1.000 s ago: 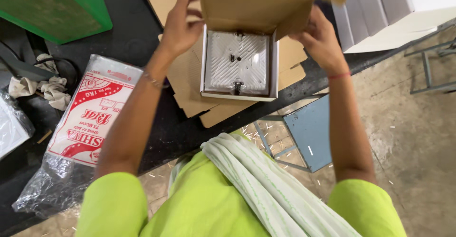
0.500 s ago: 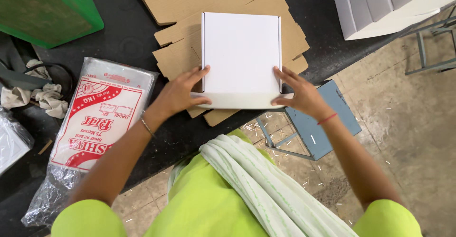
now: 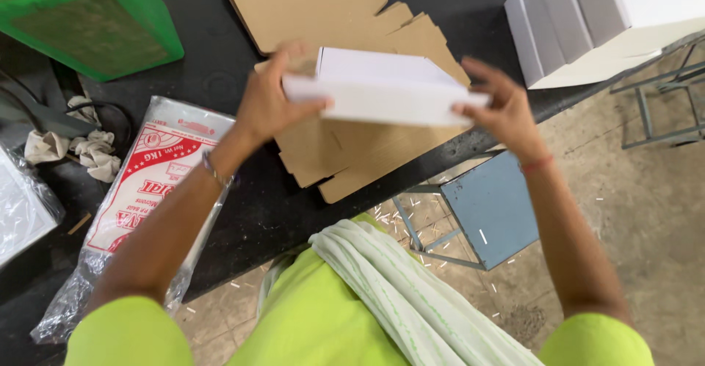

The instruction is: The person folds flat cardboard blanks into white boxes at a work table, pressing the sides and tucking the flaps to shape each box. Finished boxes are stacked on the table as the person repeats the folding cycle.

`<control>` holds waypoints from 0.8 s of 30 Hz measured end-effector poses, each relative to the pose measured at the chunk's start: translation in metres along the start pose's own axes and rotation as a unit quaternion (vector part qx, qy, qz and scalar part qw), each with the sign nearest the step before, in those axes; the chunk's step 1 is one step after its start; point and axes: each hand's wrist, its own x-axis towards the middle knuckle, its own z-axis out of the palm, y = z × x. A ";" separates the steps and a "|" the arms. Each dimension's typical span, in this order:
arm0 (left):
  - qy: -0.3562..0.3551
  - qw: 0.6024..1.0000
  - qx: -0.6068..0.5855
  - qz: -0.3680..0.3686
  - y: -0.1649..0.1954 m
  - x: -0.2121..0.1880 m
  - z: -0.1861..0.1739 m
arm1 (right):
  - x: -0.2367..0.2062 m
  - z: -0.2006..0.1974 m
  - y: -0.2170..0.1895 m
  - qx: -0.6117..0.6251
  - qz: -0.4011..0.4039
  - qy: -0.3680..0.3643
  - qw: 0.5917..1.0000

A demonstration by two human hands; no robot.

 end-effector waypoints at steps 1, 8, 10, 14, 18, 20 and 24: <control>0.027 0.999 0.034 0.022 0.003 0.022 -0.007 | 0.018 -0.008 -0.007 0.014 0.011 0.002 1.000; 0.196 0.941 0.193 0.197 0.022 0.114 -0.014 | 0.110 -0.031 -0.032 -0.192 -0.217 0.080 0.954; 0.194 0.906 0.269 0.263 0.022 0.117 -0.018 | 0.112 -0.039 -0.033 -0.309 -0.280 0.091 0.904; 0.142 0.901 0.285 0.293 0.011 0.114 -0.028 | 0.103 -0.057 -0.037 -0.407 -0.348 0.053 0.843; 0.120 0.922 0.264 0.257 0.002 0.131 -0.028 | 0.110 -0.061 -0.051 -0.428 -0.321 0.027 0.845; 0.139 0.943 0.226 0.202 0.001 0.149 -0.026 | 0.121 -0.059 -0.062 -0.363 -0.226 0.051 0.902; 0.117 0.991 0.043 0.056 0.003 0.171 -0.016 | 0.124 -0.048 -0.072 -0.144 -0.164 0.011 0.976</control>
